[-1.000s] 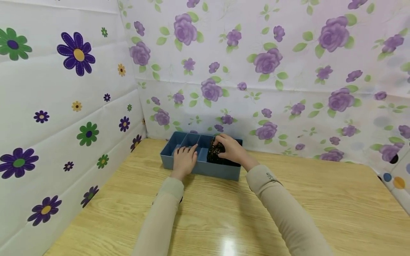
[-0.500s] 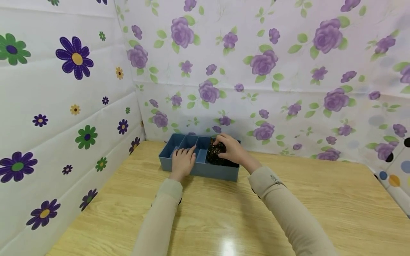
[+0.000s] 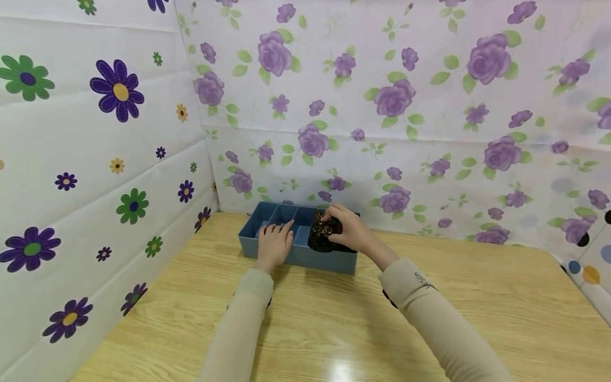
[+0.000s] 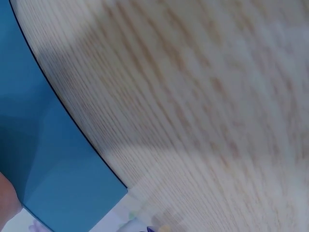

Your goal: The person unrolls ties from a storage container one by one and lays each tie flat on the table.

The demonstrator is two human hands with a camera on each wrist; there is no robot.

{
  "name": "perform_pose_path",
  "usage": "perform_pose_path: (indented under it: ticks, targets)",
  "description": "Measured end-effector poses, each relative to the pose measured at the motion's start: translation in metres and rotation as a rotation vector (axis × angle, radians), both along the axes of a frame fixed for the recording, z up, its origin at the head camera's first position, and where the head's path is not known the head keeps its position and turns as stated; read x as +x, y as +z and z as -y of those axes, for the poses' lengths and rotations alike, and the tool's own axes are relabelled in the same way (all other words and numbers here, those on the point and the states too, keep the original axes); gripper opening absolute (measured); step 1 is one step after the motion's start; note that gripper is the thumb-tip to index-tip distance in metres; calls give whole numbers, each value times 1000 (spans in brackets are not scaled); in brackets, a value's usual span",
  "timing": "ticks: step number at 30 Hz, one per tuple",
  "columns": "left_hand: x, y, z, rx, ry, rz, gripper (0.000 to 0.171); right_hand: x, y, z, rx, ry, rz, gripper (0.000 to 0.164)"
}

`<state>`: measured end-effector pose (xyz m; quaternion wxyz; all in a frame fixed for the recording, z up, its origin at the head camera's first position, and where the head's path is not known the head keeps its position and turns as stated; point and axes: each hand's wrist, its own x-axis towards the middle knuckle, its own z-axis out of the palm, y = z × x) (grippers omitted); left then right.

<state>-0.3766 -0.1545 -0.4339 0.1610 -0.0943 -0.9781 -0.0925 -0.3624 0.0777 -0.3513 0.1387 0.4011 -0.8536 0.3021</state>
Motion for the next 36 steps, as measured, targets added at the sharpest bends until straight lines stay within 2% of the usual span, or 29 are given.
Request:
perform_pose_path:
  ticks: [2,8,13,21,28,32,36]
  targets:
    - [1,0,0,4,-2,-13,44,2,-1,-3,-20,-2,6,32]
    - [3,1,-1,10,21,17,44,6,-3,-16,-88,-14,54,32]
    - [-1,2,-2,5,24,12,43,11,-4,-29,-141,-30,86,31]
    - [-3,7,-5,0,12,20,43,22,-7,-51,-197,-50,51,30]
    - [-2,3,-2,8,21,6,43,32,-18,-64,-207,-20,-5,32]
    - [-4,0,-2,7,12,-10,42,38,-23,-72,-205,-47,-32,35]
    - [-5,-1,-2,3,21,8,43,41,-29,-80,-203,-72,-44,37]
